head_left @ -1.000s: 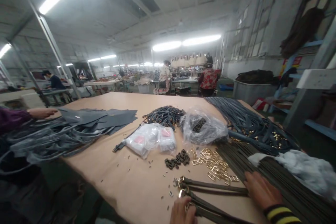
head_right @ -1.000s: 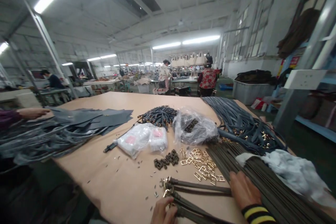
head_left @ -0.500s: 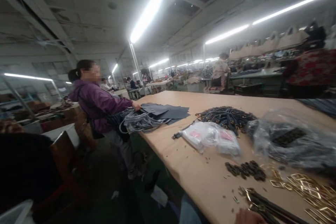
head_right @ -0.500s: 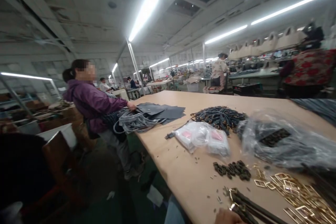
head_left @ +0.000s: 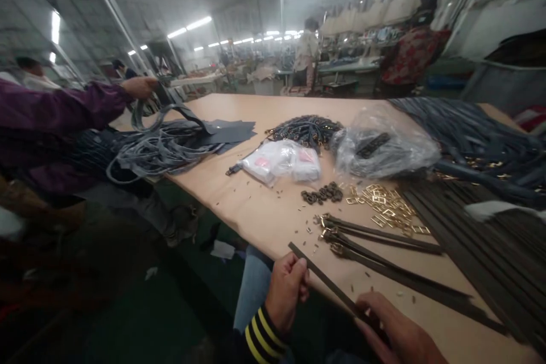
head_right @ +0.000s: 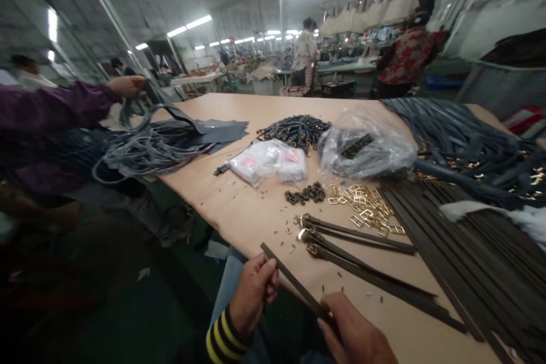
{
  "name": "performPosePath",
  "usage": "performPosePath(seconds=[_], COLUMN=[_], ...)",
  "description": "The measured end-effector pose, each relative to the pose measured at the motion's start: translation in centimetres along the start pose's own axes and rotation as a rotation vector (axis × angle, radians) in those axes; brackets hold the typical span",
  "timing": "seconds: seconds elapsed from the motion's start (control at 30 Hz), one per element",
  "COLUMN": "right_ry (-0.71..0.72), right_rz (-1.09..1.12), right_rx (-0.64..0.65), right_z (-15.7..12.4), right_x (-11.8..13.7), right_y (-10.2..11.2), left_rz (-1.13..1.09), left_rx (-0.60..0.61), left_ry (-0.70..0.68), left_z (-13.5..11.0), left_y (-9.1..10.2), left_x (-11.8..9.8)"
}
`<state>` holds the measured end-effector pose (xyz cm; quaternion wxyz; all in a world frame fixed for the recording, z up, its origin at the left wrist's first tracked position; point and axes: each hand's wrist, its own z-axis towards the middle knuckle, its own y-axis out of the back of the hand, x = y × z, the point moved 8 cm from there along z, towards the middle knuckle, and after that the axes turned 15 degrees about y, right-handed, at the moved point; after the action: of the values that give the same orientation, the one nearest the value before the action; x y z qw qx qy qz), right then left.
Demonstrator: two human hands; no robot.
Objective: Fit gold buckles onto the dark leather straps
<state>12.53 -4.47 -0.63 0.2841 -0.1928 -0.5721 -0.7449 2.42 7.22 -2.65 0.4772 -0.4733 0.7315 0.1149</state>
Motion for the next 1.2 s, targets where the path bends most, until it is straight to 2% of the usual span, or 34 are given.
performPosePath(seconds=[0.1,0.17,0.27,0.4,0.57,0.73,0.83,0.93,1.0,1.1,1.2], right_ry=[-0.341,-0.457,-0.54,-0.567,-0.504,-0.434,-0.395,-0.37,-0.334,-0.27,-0.219], right_rz=[0.479,0.752,0.918,0.954,1.054,1.119,1.115,1.168,1.219,1.326,1.428], right_rx=[0.079,0.033,-0.022,0.05,0.045,-0.035,-0.021,0.005,0.017,0.013,-0.055], right_z=[0.9,1.5,1.8,1.8,2.8,3.2,3.1,2.8,2.5,1.8,0.9], right_x=[0.1,0.3,-0.2,-0.6,-0.2,0.0,0.4,1.0,1.4,1.7,1.3], right_y=[-3.0,-4.2,-5.0,-5.7,-5.9,-5.4,-4.9,-4.6,-4.3,-3.9,-3.3], left_rz=[0.076,0.099,0.065,0.038,0.201,-0.039,-0.134,-0.171,-0.2,-0.249,-0.3], left_rx=[0.046,0.078,0.06,0.011,0.051,0.146,0.142,0.085,0.026,-0.126,-0.262], left_ry=[0.057,0.096,0.132,0.156,0.114,0.199,0.215,0.196,0.178,0.117,0.042], left_z=[-0.5,-0.7,-0.5,0.1,0.0,-0.2,-0.2,0.0,0.1,0.2,-0.1], left_y=[-0.7,-1.3,-1.1,0.3,-0.5,-1.6,-1.4,-0.2,1.2,4.8,8.5], left_x=[1.9,2.8,3.1,2.9,2.5,2.5,2.4,2.0,1.5,0.2,-1.2])
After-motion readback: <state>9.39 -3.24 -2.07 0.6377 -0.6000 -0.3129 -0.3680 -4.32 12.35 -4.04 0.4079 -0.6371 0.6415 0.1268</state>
